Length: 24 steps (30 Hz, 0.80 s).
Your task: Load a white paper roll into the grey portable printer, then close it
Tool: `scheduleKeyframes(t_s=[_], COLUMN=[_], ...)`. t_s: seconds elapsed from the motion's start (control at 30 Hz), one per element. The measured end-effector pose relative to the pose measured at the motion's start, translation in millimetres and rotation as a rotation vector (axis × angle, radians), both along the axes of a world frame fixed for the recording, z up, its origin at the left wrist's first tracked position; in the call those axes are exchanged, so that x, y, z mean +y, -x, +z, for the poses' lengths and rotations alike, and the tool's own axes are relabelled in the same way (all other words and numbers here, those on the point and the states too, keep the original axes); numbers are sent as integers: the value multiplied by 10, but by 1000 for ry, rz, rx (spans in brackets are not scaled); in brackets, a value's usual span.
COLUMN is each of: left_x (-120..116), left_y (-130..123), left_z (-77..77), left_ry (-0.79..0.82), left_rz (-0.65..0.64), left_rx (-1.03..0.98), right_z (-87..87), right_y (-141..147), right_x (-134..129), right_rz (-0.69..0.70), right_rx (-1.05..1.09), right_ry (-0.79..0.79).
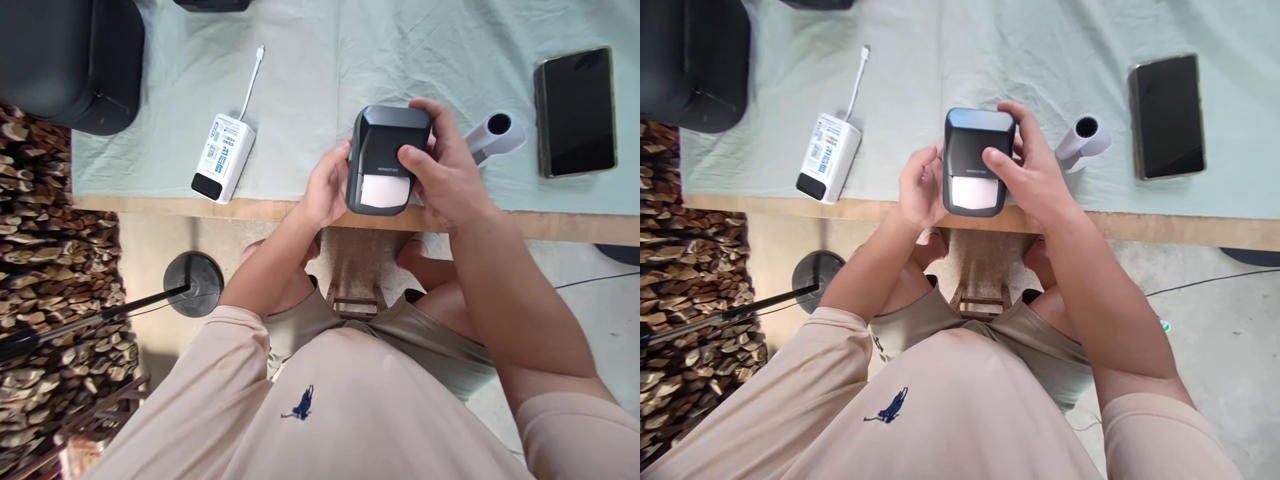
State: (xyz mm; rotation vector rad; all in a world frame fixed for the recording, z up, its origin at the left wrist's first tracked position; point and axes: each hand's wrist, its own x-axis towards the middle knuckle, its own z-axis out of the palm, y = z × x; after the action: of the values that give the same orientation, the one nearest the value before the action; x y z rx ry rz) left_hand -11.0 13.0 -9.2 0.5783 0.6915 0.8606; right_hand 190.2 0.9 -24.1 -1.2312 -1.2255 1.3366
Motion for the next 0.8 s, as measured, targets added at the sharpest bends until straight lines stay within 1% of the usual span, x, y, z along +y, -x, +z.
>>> scheduleKeyframes(t_s=[0.13, 0.17, 0.3, 0.43, 0.53, 0.67, 0.8], left_x=[5, 0, -15, -4, 14, 45, 65], left_y=[-40, -50, -68, -58, -44, -27, -36], left_z=[48, 59, 82, 86, 92, 92, 99], left_ry=[58, 71, 97, 127, 148, 170, 183], left_rz=[98, 105, 116, 128, 132, 124, 110], left_rx=[47, 66, 81, 71, 73, 52, 5], right_z=[28, 24, 20, 20, -18, -66, -63], right_y=[-12, -20, -30, -18, -46, -123, -166], right_x=[16, 29, 62, 57, 51, 41, 38], right_rz=[-15, -14, 9, -3, 7, 57, 83], right_rx=[50, 51, 52, 98, 60, 0, -2], right_ry=[-20, -24, 5, 40, 13, -25, -59])
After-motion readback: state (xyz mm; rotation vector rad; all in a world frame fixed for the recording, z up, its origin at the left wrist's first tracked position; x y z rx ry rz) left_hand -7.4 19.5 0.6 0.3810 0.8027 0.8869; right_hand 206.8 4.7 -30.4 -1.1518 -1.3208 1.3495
